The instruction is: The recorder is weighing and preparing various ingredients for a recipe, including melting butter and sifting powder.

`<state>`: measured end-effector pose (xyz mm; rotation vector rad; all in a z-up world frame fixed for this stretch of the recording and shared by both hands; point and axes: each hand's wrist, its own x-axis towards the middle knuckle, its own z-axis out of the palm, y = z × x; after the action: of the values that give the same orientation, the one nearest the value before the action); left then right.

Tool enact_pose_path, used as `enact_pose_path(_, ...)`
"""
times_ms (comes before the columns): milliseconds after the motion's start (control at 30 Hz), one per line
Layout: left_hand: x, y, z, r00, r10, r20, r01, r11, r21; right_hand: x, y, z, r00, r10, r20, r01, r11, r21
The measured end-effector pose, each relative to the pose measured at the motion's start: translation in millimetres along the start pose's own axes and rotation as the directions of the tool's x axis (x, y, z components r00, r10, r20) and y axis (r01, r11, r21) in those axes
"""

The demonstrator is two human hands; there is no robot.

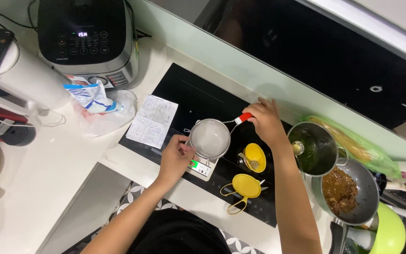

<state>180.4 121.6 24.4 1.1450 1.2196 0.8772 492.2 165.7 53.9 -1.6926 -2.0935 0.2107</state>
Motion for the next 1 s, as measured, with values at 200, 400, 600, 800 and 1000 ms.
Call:
enact_pose_path(200, -5.8, -3.1, 0.4, 0.994, 0.098, 0.047, -0.107, 0.96, 0.26, 5.7, 9.0, 17.9, 0.999, -0.003, 0.039, 0.002, 1.0, 0.017)
enact_pose_path(400, -6.2, -20.6, -4.4, 0.958, 0.214, 0.189, -0.264, 0.917, 0.299, 11.5, 11.5, 29.1, 0.997, 0.001, 0.072, 0.0, 1.0, -0.014)
enact_pose_path(600, -13.2, -0.8, -13.0, 0.905, 0.297, 0.304, -0.412, 0.789, 0.455, 17.6, 16.6, 36.6, 0.993, 0.011, 0.114, -0.01, 1.0, -0.013)
enact_pose_path(800, -15.0, 2.6, -18.6, 0.879, 0.309, 0.362, -0.467, 0.71, 0.527, 20.1, 15.6, 36.4, 0.99, 0.003, 0.143, 0.006, 0.998, -0.063)
enact_pose_path(1000, -15.9, 1.7, -22.2, 0.855, 0.349, 0.383, -0.514, 0.663, 0.544, 15.8, 11.0, 28.2, 0.987, -0.028, 0.157, 0.038, 0.997, -0.061)
